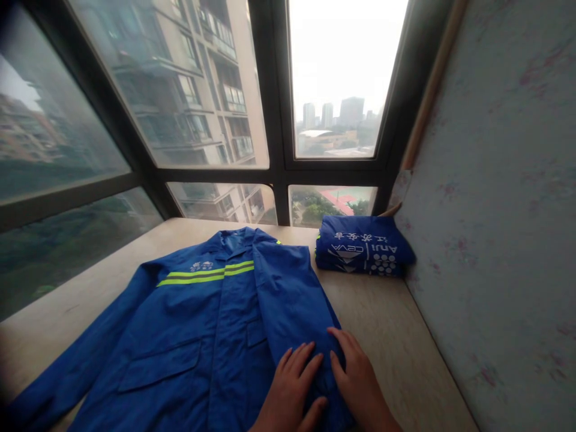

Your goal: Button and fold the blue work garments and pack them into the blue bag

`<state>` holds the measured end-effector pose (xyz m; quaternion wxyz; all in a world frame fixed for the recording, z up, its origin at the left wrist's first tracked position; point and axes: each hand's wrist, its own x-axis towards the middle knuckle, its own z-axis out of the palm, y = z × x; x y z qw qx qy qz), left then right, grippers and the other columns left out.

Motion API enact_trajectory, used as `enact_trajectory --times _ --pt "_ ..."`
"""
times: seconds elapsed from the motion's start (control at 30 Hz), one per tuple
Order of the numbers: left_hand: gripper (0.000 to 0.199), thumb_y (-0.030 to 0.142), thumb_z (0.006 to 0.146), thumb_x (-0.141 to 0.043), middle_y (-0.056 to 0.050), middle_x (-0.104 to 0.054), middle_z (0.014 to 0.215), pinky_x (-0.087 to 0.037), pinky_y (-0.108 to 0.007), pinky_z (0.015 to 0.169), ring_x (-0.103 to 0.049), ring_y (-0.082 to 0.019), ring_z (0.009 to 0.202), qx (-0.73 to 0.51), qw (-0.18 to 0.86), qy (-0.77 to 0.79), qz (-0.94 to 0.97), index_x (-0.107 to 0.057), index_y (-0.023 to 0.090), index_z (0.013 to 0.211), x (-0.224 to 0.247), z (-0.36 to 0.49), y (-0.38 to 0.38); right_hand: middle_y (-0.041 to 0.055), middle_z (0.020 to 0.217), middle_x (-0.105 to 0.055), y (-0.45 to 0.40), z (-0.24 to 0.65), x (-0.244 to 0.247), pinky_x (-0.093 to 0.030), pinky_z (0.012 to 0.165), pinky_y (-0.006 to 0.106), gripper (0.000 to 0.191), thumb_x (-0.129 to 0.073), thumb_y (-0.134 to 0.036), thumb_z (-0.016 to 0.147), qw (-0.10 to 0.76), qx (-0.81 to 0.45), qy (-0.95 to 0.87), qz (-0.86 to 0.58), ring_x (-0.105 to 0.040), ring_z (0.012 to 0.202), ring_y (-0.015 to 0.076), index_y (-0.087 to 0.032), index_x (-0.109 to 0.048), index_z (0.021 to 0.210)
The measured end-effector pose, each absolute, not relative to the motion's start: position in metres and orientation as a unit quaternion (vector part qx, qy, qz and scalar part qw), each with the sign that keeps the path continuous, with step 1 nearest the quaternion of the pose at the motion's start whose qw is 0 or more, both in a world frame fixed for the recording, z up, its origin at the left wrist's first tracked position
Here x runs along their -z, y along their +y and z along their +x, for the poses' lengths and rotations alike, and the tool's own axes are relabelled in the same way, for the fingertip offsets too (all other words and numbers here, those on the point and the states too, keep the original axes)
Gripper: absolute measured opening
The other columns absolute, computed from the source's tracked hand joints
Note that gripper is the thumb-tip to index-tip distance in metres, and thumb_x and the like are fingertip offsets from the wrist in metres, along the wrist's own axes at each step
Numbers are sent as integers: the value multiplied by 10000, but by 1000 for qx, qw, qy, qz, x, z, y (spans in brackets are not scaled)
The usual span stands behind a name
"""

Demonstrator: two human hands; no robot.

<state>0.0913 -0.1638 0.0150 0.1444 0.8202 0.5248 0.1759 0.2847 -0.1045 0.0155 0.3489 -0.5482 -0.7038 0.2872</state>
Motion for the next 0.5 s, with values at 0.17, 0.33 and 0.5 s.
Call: enact_trajectory --times 0.17,0.33,0.5 --pt "681 484 801 -656 -97 -434 1528 -396 -528 1106 -459 -327 1355 -137 124 512 839 -454 305 1426 22 87 -170 129 1273 -639 -116 298 15 -481 1042 450 363 -513 -332 855 291 -241 -726 -574 -609 1185 292 -225 -696 1150" --pt "371 365 905 -532 -51 -586 1400 -412 -486 1114 -523 -254 1300 -187 127 553 802 -602 290 1261 -7 76 -153 101 1306 -626 -102 269 -16 -446 1082 460 347 -435 -255 926 328 -224 -761 -513 -589 1214 266 -248 -685 1167" --pt "561 399 891 -558 -95 -451 1516 -306 -630 1138 -384 -345 1406 -163 91 581 792 -466 299 1435 -18 61 -127 93 1289 -640 -44 215 -29 -444 1085 434 379 -397 -182 933 341 -258 -802 -417 -577 1224 230 -235 -680 1180"
